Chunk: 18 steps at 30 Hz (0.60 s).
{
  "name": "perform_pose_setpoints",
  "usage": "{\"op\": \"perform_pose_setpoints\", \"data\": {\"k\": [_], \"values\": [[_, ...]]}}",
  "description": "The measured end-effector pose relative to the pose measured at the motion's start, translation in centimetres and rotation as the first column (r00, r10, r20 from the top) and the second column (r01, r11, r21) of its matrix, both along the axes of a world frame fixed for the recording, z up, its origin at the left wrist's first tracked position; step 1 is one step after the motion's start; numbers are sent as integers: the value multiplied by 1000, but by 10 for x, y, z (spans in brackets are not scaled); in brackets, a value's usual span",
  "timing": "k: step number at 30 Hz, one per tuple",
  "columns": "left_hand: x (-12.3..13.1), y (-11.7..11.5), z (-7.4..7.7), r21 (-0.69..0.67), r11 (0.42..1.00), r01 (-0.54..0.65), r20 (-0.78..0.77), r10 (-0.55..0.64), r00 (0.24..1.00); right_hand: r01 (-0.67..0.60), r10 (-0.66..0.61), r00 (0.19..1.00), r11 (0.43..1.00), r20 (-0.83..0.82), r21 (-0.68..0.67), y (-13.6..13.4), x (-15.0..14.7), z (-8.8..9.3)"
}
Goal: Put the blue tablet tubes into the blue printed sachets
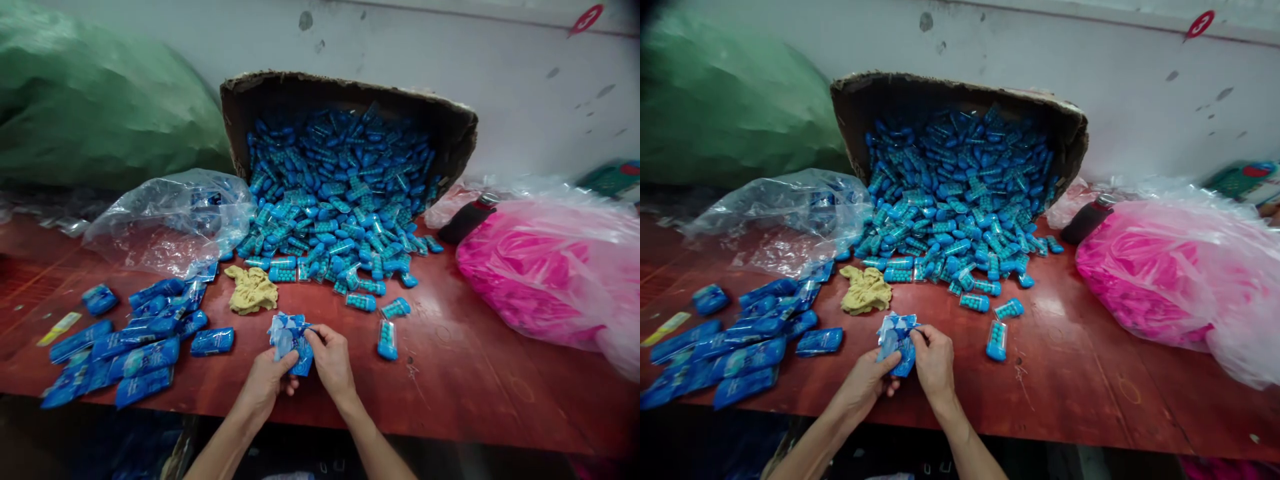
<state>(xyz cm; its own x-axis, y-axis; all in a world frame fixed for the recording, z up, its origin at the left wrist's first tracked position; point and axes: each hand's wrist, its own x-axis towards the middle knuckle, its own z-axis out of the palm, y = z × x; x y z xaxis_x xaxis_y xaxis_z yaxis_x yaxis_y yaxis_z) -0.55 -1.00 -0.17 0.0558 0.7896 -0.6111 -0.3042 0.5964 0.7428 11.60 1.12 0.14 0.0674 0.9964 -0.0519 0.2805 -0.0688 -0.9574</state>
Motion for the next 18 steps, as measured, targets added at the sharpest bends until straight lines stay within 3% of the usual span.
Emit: {"op": "perform_pose_setpoints", "data": {"k": [3, 6, 9, 11, 14, 16, 18], "values": [[-14, -8, 3, -29, 999, 32, 26, -31, 999, 47, -46, 971, 999, 236, 2, 2, -1, -2], [-22, -13, 6, -53, 999, 3, 4, -3, 1000, -25, 25, 867, 1000, 497, -7, 1, -3, -1], [-18, -11, 7, -26, 998, -62, -28, 62, 998, -89, 69, 814, 996, 576, 5, -2, -3, 2], [-10, -6, 5, 21, 993, -118, -52, 119, 992, -49, 4, 860, 996, 510, 74, -5, 0, 4], [3, 2, 2, 59, 980, -188, -67, 192, 979, 72, -109, 964, 985, 244, 157, -8, 9, 5], [9, 5, -1, 62, 979, -194, -73, 199, 977, 87, -91, 995, 992, 42, 90, -8, 14, 4], [13, 6, -3, 85, 980, -178, -111, 187, 976, 2, -7, 991, 999, -133, -37, -9, 15, 3]]}}
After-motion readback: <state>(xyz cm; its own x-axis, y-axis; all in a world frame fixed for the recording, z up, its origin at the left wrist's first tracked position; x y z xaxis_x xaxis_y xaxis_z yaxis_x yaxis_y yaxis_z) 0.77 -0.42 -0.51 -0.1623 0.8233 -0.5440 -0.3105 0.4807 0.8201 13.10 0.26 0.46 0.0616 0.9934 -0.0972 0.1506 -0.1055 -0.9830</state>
